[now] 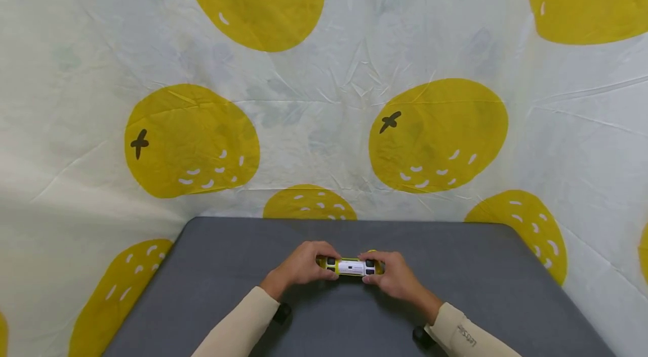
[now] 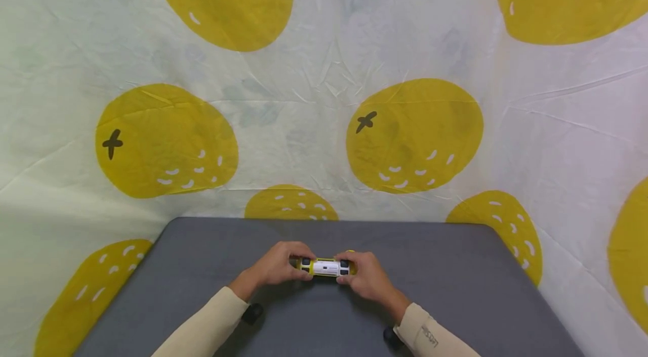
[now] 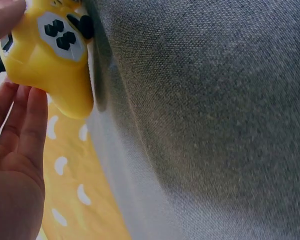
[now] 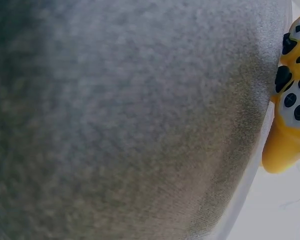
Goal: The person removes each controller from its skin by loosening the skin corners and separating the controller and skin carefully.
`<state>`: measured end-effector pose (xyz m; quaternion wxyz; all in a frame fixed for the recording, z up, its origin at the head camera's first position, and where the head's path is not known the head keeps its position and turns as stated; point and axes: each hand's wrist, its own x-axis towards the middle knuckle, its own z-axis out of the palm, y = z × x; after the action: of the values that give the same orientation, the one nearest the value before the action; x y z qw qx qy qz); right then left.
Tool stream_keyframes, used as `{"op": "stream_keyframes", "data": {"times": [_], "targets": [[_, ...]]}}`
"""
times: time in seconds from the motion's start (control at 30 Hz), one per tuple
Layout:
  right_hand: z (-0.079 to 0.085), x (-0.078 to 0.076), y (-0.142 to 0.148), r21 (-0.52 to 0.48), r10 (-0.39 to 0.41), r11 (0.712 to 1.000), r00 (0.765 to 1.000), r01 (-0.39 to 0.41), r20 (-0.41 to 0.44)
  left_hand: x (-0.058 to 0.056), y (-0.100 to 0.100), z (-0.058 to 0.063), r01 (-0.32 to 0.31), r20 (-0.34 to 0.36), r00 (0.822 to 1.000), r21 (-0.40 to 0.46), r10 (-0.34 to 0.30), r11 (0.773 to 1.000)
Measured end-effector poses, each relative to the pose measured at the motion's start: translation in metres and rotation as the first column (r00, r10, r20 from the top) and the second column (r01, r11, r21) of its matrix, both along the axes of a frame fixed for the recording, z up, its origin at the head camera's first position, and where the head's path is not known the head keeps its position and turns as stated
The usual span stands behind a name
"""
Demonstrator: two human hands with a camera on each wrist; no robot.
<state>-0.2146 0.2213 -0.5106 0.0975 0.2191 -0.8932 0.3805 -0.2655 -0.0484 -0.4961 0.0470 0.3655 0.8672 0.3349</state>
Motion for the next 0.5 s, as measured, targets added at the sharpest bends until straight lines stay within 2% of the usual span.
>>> {"op": "stream_keyframes", "data": {"times": [0.3, 0.4, 0.5], "targets": [[0.000, -0.002, -0.001, -0.038, -0.020, 0.999, 0.998, 0.022, 0.051, -0.002, 0.003, -0.003, -0.019, -0.019, 1.000, 0.033, 0.019, 0.999], [0.001, -0.002, -0.002, -0.041, -0.026, 0.999, 0.999, 0.028, 0.045, 0.002, 0.007, -0.004, -0.066, -0.027, 0.997, 0.052, 0.068, 0.996], [0.002, -0.003, -0.002, -0.033, -0.026, 0.999, 0.999, 0.028, 0.038, 0.006, 0.012, -0.006, -0.152, -0.041, 0.987, 0.072, 0.155, 0.986]]}}
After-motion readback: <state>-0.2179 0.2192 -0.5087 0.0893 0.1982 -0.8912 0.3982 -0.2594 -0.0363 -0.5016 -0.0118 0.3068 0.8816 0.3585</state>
